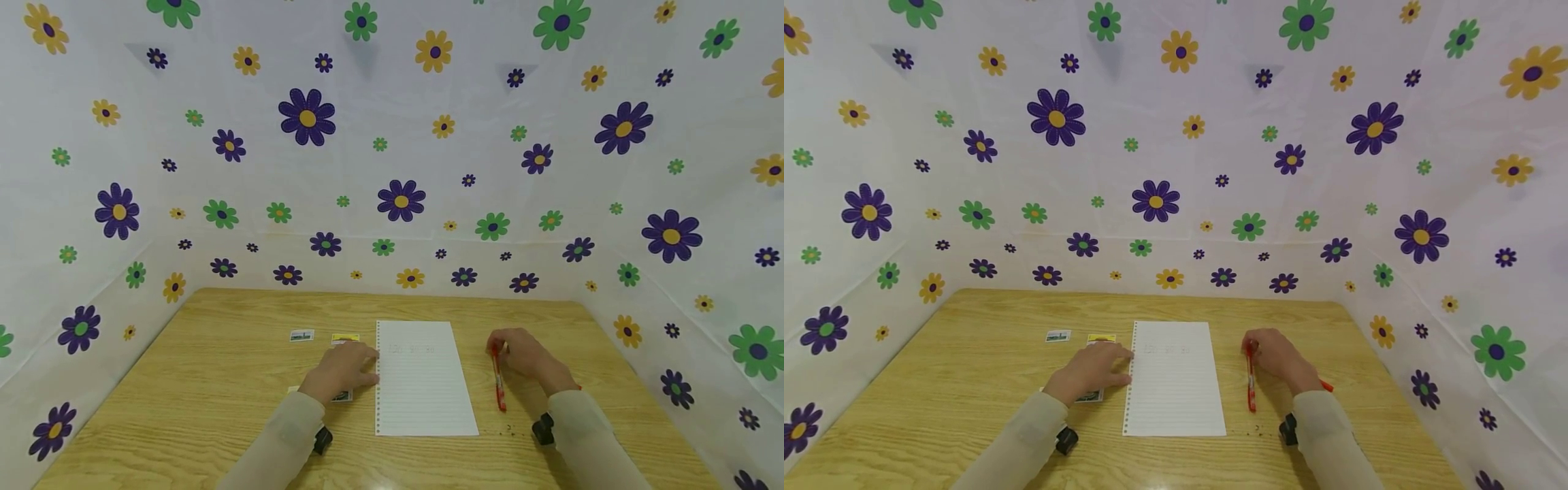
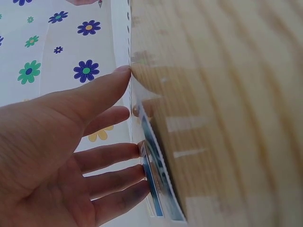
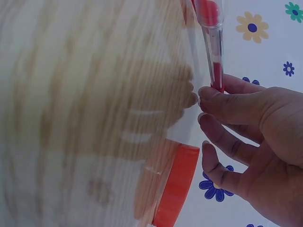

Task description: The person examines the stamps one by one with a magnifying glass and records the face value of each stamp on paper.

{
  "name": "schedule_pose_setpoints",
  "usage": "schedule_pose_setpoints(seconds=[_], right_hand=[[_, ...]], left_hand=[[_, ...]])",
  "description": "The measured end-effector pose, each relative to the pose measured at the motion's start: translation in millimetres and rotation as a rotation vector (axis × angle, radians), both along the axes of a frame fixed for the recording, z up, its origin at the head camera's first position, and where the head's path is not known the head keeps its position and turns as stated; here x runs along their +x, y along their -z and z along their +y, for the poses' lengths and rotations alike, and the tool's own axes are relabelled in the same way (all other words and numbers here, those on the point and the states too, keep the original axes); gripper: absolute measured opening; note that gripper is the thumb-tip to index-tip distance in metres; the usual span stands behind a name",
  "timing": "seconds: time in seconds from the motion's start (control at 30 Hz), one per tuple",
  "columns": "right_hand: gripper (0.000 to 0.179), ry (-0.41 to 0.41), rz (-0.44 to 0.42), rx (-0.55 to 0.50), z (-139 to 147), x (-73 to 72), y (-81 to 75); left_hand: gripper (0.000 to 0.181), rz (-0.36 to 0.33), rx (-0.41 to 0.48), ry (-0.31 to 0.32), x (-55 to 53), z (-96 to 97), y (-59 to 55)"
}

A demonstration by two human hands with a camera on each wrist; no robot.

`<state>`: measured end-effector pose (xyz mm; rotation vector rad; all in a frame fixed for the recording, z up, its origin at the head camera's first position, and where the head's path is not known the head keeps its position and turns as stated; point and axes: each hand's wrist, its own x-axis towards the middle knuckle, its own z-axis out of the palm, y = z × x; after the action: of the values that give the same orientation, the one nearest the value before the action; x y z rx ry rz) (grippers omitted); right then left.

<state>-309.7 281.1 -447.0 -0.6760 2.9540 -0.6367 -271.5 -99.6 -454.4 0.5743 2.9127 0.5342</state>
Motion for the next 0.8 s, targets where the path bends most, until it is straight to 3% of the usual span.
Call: schedule_pose_setpoints(seconds=[0.33,0.8], right_hand=[[0.025,-0.002,0.012,0.003,-0.2,1.2,-1.2],[0.029,-0.038,0.049,-0.01,1.1,-5.3,5.7]], left_hand=[[0.05,0.006,-0.008,0.002,-1.9,0.5,2.1],[0.049,-0.001,0.001,0.005,-2.4,0.2,3.9]])
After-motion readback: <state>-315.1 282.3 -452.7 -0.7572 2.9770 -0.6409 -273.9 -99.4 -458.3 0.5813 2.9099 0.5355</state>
